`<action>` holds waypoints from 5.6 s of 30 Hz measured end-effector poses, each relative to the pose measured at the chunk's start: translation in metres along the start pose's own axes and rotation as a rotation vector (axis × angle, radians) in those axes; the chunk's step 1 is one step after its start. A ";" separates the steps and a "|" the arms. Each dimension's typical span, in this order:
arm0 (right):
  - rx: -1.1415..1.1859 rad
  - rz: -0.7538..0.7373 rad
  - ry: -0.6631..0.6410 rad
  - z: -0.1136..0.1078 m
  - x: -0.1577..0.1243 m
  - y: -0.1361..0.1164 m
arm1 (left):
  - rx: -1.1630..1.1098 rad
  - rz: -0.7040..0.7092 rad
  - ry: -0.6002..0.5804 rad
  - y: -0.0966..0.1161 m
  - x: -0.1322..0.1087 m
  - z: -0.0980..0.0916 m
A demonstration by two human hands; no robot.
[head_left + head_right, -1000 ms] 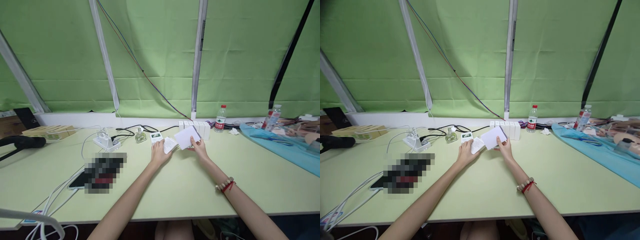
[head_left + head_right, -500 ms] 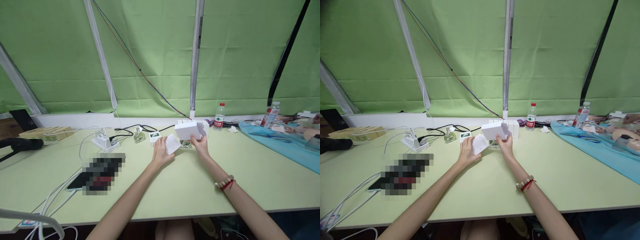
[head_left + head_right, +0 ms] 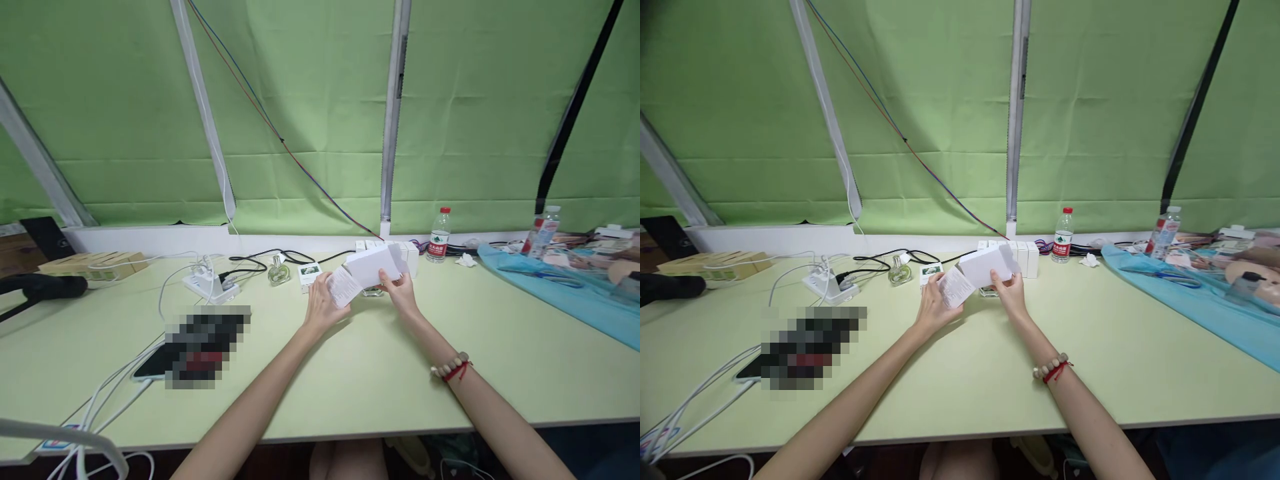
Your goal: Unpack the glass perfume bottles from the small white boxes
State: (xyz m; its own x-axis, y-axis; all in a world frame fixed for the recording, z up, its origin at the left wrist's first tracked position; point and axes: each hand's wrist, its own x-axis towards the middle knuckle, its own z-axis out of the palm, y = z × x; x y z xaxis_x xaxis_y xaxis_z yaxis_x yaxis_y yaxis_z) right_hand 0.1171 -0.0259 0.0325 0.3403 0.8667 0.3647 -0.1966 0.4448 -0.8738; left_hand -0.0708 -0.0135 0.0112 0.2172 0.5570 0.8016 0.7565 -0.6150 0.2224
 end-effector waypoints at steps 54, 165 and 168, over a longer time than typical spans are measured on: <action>-0.106 0.052 -0.117 -0.006 -0.007 -0.003 | 0.304 0.263 -0.175 0.011 0.017 -0.029; -0.600 -0.409 -0.422 0.009 -0.027 0.004 | -0.054 0.062 0.100 0.027 0.002 -0.011; -0.582 -0.428 -0.410 0.010 -0.027 0.008 | -0.308 -0.162 0.083 0.027 0.003 -0.011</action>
State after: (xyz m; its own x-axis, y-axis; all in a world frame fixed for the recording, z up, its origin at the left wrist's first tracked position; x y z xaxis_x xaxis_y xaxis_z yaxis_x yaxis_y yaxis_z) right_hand 0.0974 -0.0435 0.0190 -0.1068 0.7125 0.6935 0.4196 0.6647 -0.6182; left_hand -0.0567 -0.0341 0.0259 0.0493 0.6214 0.7820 0.5525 -0.6692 0.4969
